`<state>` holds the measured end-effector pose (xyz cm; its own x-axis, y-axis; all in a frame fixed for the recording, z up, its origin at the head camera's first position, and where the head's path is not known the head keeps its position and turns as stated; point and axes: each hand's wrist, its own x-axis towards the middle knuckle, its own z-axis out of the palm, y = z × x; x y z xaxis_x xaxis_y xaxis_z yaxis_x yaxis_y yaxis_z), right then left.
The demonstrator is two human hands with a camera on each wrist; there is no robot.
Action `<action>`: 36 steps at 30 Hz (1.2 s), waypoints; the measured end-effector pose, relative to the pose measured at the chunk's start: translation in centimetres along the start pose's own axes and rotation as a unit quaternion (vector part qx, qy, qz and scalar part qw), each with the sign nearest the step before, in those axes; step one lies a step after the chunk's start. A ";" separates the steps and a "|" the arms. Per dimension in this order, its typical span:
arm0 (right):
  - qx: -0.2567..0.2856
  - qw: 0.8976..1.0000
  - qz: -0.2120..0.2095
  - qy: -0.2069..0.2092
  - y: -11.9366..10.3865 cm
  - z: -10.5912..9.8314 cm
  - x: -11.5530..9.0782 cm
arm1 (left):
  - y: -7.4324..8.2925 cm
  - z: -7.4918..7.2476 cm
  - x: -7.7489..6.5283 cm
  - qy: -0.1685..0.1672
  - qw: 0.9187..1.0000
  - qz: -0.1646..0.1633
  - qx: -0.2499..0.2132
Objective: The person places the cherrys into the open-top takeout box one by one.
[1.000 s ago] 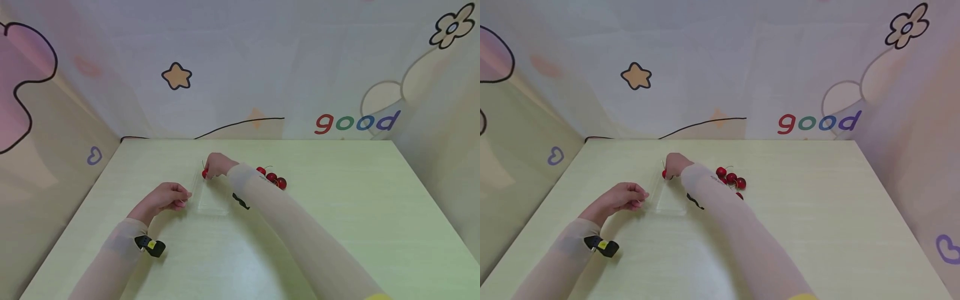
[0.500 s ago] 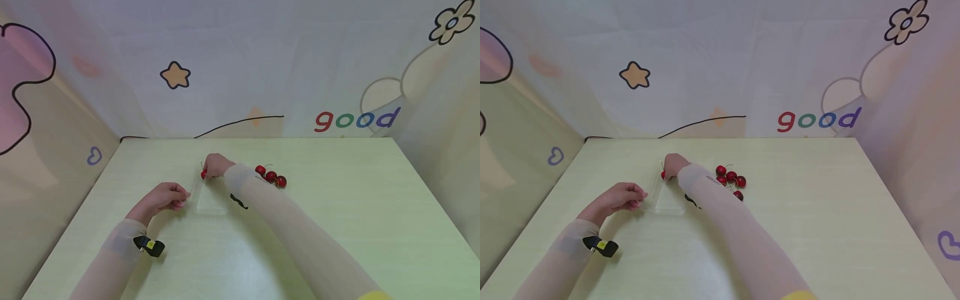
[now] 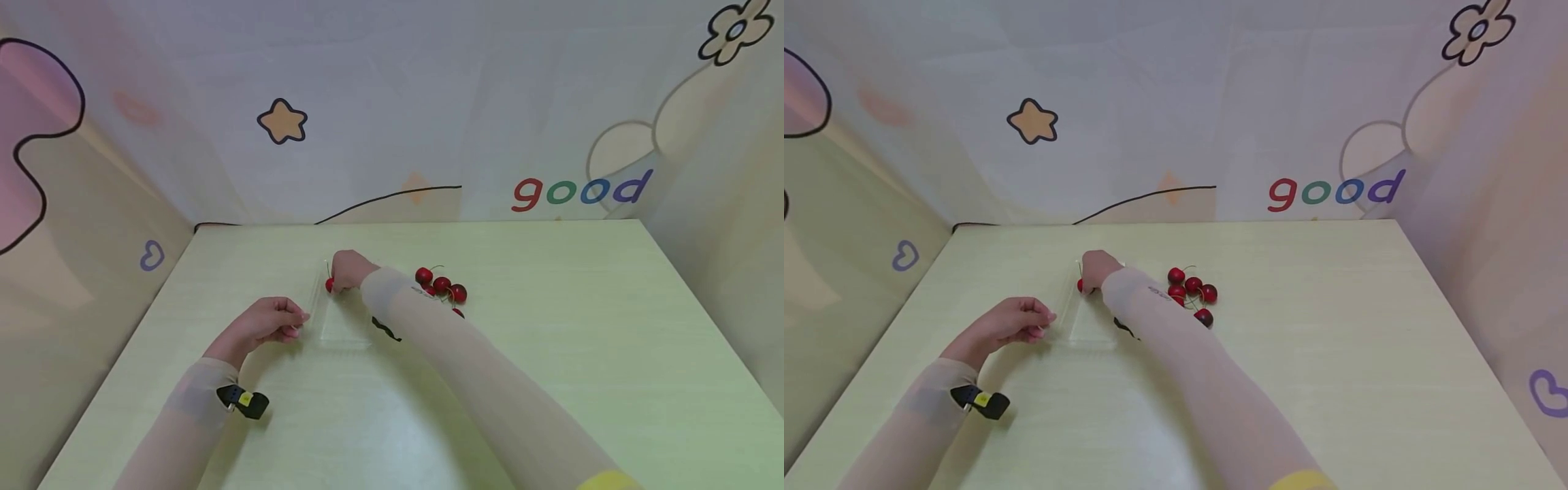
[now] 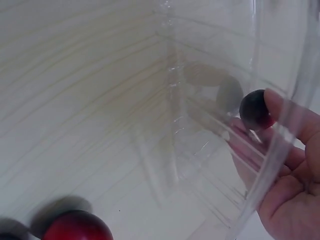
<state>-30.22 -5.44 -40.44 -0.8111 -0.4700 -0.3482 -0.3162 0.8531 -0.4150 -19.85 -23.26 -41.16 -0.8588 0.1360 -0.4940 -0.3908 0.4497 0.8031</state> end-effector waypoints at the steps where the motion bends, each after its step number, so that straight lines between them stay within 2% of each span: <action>1: -0.001 1.000 0.000 0.000 0.0 0.0 0.0 | 0.0 0.0 0.0 -0.001 1.000 0.002 -0.001; 8: -0.001 1.000 0.006 0.002 -0.1 0.1 -0.1 | 0.0 -0.1 -0.2 -0.006 1.000 0.009 -0.005; 15: 0.001 1.000 0.012 -0.002 -0.2 -0.1 -0.3 | 0.2 -0.1 -0.3 0.002 1.000 -0.001 -0.001; 25: 0.031 0.998 0.020 -0.051 0.0 -1.0 -0.8 | -0.1 0.0 0.0 0.009 1.000 -0.010 0.005; 36: 0.015 0.998 0.020 -0.063 0.0 -1.9 -1.5 | 0.0 0.1 -0.2 0.009 1.000 -0.007 0.004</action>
<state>-29.86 -4.33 -38.32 -0.7543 -0.4622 -0.4662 -0.2691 0.8655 -0.4225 -19.60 -23.24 -41.11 -0.8596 0.1132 -0.4984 -0.3995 0.4593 0.7934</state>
